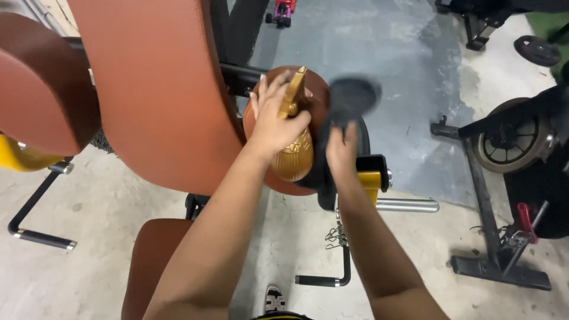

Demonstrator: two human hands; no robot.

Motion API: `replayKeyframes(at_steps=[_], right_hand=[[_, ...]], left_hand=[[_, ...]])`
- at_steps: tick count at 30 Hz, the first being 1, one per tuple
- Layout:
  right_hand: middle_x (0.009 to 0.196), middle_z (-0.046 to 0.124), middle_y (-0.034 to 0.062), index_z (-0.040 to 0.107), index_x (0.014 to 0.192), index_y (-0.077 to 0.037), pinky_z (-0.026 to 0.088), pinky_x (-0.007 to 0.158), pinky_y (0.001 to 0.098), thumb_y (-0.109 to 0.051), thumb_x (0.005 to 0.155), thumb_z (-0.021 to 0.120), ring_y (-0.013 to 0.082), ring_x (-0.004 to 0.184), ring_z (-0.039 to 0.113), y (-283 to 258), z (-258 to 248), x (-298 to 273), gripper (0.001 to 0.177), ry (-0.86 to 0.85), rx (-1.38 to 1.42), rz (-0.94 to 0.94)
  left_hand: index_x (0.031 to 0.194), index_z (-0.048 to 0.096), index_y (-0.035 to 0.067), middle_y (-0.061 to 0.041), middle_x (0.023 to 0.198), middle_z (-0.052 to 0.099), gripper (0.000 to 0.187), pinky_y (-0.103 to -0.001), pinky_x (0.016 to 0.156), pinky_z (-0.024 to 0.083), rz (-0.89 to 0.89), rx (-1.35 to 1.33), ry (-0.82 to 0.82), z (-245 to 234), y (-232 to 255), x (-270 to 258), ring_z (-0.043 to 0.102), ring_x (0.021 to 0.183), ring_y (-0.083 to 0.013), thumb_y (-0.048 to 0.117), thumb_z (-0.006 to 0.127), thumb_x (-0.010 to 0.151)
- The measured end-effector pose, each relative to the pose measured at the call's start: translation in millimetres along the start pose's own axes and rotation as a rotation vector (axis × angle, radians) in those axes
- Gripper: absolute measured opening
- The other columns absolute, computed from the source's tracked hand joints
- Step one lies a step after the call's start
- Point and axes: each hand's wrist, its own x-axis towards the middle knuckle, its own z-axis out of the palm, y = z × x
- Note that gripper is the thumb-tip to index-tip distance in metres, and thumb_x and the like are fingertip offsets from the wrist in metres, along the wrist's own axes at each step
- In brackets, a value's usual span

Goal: Clean a piece of gym equipment using a spray bottle and cloth.

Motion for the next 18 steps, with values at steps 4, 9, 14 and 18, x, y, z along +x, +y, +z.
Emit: replayKeyframes(at_steps=[4, 9, 14, 18], right_hand=[[0.138, 0.062, 0.0219, 0.058, 0.137, 0.003, 0.046, 0.109, 0.0396, -0.013, 0.099, 0.055, 0.0325, 0.128, 0.060, -76.4, 17.1, 50.7, 0.042, -0.342, -0.064, -0.388], [0.118, 0.072, 0.0136, 0.063, 0.133, -0.006, 0.052, 0.096, 0.0370, -0.018, 0.092, 0.055, 0.0283, 0.113, 0.069, -80.8, 54.9, 123.4, 0.043, -0.520, -0.171, -0.056], [0.093, 0.079, 0.0162, 0.073, 0.116, 0.004, 0.064, 0.070, 0.0422, -0.020, 0.092, 0.054, 0.0324, 0.083, 0.076, -70.0, 46.0, 125.7, 0.040, -0.569, 0.327, 0.522], [0.109, 0.067, 0.0212, 0.055, 0.126, 0.007, 0.054, 0.082, 0.0385, -0.013, 0.079, 0.066, 0.0296, 0.094, 0.067, 49.8, 15.3, 95.1, 0.052, -0.540, 0.004, -0.359]], left_hand=[[0.132, 0.066, 0.021, -0.006, 0.159, 0.047, 0.060, -0.059, 0.125, -0.006, -0.012, -0.021, -0.057, 10.4, -29.3, 4.6, 0.013, 0.159, -0.0369, 0.028, 0.072, 0.072], [0.147, 0.049, 0.016, -0.013, 0.147, 0.047, 0.081, -0.049, 0.132, -0.005, -0.177, -0.034, -0.102, 10.6, -52.4, 9.4, 0.026, 0.155, -0.0296, 0.037, 0.074, 0.074], [0.151, 0.049, 0.016, -0.014, 0.163, 0.034, 0.080, -0.048, 0.127, -0.004, -0.115, -0.085, -0.091, 4.2, -56.0, 10.4, 0.017, 0.158, -0.0288, 0.036, 0.072, 0.077], [0.148, 0.054, 0.018, -0.007, 0.164, 0.046, 0.073, -0.049, 0.130, -0.003, -0.102, -0.089, -0.131, 1.2, -46.3, 11.7, 0.019, 0.162, -0.0258, 0.034, 0.067, 0.078]])
